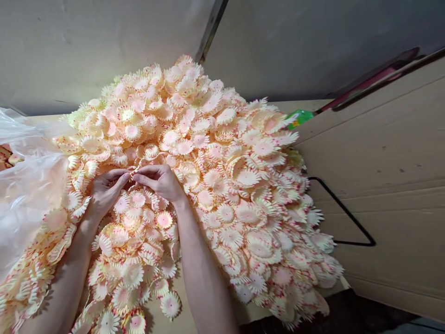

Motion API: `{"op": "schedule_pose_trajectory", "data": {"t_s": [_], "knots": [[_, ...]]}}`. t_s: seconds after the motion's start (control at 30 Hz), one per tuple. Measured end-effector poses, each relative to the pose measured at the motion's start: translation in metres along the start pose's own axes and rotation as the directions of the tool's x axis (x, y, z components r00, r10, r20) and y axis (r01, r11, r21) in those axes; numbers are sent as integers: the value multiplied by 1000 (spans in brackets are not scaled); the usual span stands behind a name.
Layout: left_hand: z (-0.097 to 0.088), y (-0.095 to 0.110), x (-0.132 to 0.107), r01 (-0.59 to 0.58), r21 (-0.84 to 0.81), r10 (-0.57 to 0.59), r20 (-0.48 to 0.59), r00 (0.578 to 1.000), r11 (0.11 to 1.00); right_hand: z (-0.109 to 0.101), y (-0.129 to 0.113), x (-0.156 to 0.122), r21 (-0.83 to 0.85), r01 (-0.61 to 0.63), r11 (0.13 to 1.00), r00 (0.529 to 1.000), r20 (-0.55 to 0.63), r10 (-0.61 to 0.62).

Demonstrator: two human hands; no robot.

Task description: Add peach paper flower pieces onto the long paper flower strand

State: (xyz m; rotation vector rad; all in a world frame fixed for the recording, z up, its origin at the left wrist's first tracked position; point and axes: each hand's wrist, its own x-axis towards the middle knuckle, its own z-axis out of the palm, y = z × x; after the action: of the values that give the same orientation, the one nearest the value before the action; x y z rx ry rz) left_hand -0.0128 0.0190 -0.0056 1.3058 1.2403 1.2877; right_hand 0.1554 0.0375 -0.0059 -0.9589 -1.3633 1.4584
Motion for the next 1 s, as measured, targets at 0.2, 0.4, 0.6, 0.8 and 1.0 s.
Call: {"op": "schedule_pose_trajectory", "data": {"t_s": [0.2, 0.4, 0.6, 0.8, 1.0], "knots": [[0, -5, 0, -12, 0, 12, -13, 1000, 1000, -1, 0, -1, -72, 20, 997, 1000, 9, -19], [1, -10, 0, -7, -19, 7, 15, 1000, 1000, 0, -1, -2, -70, 29, 997, 1000, 15, -28], [1, -2, -1, -14, 12, 14, 27, 1000, 1000, -1, -1, -2, -89, 16, 996, 1000, 7, -16], [3, -2, -2, 26, -85, -25, 19, 1000, 996, 1, -3, -1, -78, 8, 997, 1000, -10, -9], [4, 3, -2, 29, -97, -27, 25, 999, 995, 4, -6, -2, -32, -6, 999, 999, -32, 5]]}}
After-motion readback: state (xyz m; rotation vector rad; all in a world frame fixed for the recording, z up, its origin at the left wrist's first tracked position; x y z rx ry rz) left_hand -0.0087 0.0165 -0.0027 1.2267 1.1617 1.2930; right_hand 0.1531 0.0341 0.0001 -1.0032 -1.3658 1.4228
